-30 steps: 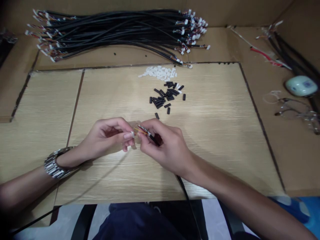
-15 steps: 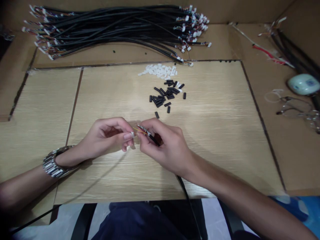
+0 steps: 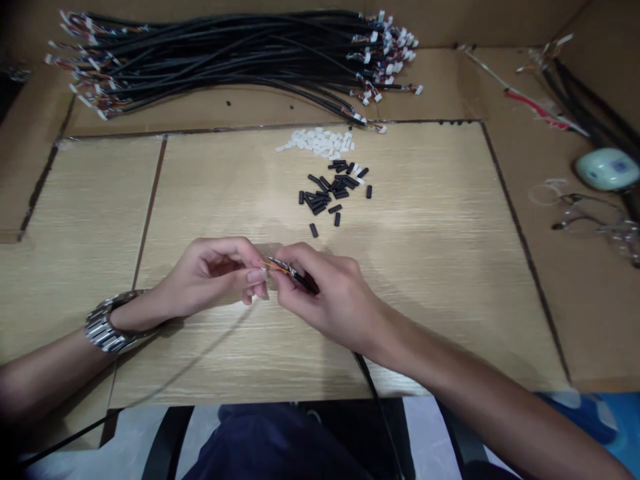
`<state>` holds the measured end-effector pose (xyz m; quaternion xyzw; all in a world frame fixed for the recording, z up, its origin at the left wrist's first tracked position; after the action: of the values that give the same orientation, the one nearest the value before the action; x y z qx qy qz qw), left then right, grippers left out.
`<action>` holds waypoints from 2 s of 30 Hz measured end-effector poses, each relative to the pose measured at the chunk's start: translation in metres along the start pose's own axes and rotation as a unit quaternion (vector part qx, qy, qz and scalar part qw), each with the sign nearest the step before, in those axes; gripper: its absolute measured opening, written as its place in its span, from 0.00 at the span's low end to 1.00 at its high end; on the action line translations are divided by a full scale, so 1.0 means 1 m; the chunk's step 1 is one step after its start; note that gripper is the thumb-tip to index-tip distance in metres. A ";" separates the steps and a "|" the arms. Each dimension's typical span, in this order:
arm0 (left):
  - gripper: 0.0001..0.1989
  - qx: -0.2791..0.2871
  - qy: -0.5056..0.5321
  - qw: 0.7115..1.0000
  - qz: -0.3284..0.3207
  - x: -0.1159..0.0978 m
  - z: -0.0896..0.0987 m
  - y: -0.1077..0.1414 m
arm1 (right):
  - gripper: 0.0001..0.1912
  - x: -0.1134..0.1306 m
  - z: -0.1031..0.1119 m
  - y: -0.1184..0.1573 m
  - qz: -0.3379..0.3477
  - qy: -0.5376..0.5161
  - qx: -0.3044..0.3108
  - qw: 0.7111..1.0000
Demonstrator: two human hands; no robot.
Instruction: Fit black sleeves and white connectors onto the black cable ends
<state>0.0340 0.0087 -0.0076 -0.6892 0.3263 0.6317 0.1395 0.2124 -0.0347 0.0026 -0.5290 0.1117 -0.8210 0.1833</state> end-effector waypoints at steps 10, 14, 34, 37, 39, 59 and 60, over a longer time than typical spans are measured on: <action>0.03 -0.007 -0.028 1.000 -0.001 0.000 -0.001 0.001 | 0.06 -0.004 -0.003 0.000 0.009 0.010 0.028 1.000; 0.03 -0.006 -0.033 0.999 -0.005 0.000 -0.002 0.001 | 0.06 -0.006 -0.004 0.000 0.002 -0.004 0.039 0.999; 0.09 -0.009 -0.138 0.989 -0.058 0.000 -0.001 0.003 | 0.10 -0.011 -0.015 -0.002 -0.369 -0.356 0.020 0.858; 0.10 -0.017 -0.144 0.986 -0.079 -0.002 0.000 0.005 | 0.11 -0.012 -0.017 -0.001 -0.362 -0.345 0.029 0.865; 0.11 -0.042 -0.136 0.986 -0.087 -0.002 0.001 0.005 | 0.11 -0.012 -0.019 0.000 -0.354 -0.339 0.037 0.871; 0.10 -0.086 -0.075 0.992 -0.050 0.005 0.000 0.002 | 0.12 -0.014 -0.017 0.000 -0.323 -0.317 -0.016 0.892; 0.10 -0.084 -0.074 0.992 -0.051 0.005 0.000 0.002 | 0.12 -0.014 -0.017 0.000 -0.323 -0.318 -0.017 0.891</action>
<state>0.0333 0.0059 -0.0118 -0.6659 0.2254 0.6979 0.1372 0.2021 -0.0287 -0.0155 -0.7721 -0.1152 -0.6205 -0.0751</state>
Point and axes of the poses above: each hand's wrist, its own y-axis away from the middle knuckle, its own z-axis out of the back of the hand, x = y × z, the point moved 3 cm from there along -y, towards the middle knuckle, and after that the axes turned 5 degrees about -x, right-handed, at the moved point
